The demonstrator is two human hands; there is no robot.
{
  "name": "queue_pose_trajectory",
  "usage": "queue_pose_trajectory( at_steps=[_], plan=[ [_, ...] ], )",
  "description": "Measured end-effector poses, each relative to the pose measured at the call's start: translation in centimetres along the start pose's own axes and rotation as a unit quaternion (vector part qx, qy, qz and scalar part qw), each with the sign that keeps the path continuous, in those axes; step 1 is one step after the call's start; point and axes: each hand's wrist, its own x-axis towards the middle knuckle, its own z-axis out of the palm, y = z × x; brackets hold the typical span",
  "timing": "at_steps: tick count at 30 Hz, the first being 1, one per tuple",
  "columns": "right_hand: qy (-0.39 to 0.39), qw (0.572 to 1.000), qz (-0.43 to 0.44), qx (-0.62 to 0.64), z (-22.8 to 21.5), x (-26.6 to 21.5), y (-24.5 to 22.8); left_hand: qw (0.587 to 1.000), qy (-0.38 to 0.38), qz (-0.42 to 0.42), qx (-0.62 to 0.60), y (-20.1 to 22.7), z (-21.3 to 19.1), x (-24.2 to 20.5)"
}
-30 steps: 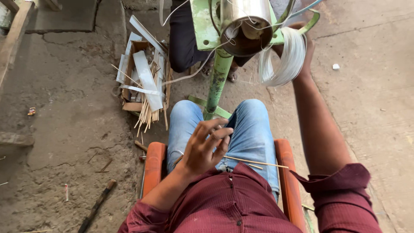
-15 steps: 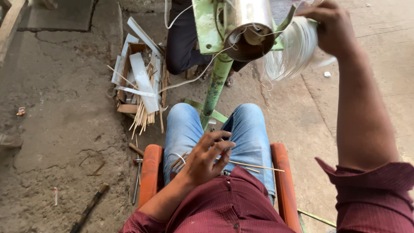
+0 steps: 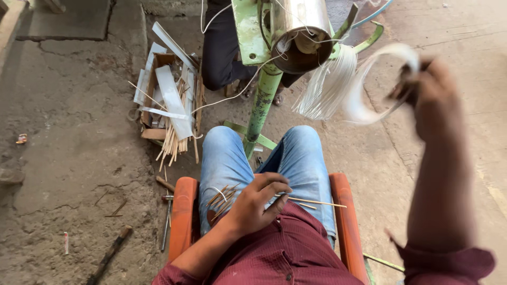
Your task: The person winds white string from a spool onto a metal cylinder attached to a green machine. They use a wooden stick to guide the string and occasionally adjust the coil with their hands. The person sits on an orange chair in a workshop setting.
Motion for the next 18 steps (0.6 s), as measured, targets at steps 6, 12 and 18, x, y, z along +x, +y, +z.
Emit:
queue_pose_trajectory(
  at_steps=[6,12,18],
  plan=[
    [0.014,0.826,0.066,0.559,7.1,-12.4,4.8,0.923,-0.308,-0.087,-0.215,-1.1,5.1,0.8],
    [-0.022,0.877,0.018,0.48,11.5,-19.7,6.5,0.793,0.07,-0.236,-0.558,-0.7,4.4,4.1],
    [-0.283,0.936,0.174,0.121,8.6,-20.8,8.6,0.663,0.104,-0.22,-0.708,1.2,-1.6,4.1]
  ],
)
